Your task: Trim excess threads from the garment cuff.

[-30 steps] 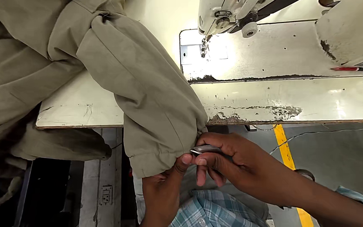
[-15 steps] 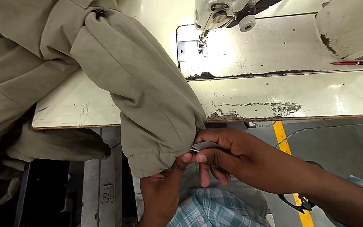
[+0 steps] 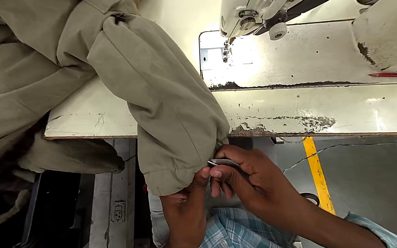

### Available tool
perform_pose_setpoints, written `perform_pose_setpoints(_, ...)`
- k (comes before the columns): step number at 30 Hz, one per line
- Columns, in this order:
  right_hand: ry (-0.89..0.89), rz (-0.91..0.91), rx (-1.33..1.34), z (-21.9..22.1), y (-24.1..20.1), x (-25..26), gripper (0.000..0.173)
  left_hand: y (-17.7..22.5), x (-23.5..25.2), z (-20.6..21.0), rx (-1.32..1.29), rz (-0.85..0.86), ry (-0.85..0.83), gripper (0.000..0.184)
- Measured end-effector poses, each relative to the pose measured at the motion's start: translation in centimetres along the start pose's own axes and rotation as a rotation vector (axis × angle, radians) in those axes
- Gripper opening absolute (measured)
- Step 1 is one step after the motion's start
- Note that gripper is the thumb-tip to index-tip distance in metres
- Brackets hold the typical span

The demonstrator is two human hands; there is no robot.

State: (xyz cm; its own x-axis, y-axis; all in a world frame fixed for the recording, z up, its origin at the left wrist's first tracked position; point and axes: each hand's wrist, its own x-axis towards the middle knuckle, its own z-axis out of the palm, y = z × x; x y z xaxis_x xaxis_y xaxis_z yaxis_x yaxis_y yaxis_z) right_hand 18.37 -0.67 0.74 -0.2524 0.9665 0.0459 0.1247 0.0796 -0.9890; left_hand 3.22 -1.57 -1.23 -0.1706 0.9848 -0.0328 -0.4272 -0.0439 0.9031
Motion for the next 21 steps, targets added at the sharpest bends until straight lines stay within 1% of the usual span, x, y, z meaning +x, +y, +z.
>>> perform_pose_setpoints(3, 0.050, -0.043, -0.013, 0.6, 0.1, -0.2, 0.023, 0.2, -0.2, 0.1, -0.049, -0.013, 0.005, 0.026)
perform_pose_setpoints(6, 0.096, -0.049, 0.028, 1.2, 0.0, -0.4, 0.024, 0.2, -0.4, 0.2, -0.077, -0.022, 0.007, 0.025)
perform_pose_setpoints(12, 0.152, -0.038, 0.091, 1.7, -0.3, -0.5, 0.026, 0.1, -0.5, 0.4, -0.070, 0.034, -0.025, 0.021)
perform_pose_setpoints(14, 0.121, -0.042, 0.081, 1.4, -0.4, -0.5, 0.026, 0.2, -0.2, 0.2, -0.064, 0.016, -0.063, 0.018)
perform_pose_setpoints(18, 0.002, -0.065, 0.121, -0.1, -0.2, -0.8, 0.027, 0.8, 0.6, -1.1, -0.099, -0.184, -0.106, 0.024)
perform_pose_setpoints(21, -0.032, -0.050, 0.110, -1.0, -0.4, -1.0, 0.026, 0.8, 0.5, -1.3, -0.110, -0.197, -0.123, 0.023)
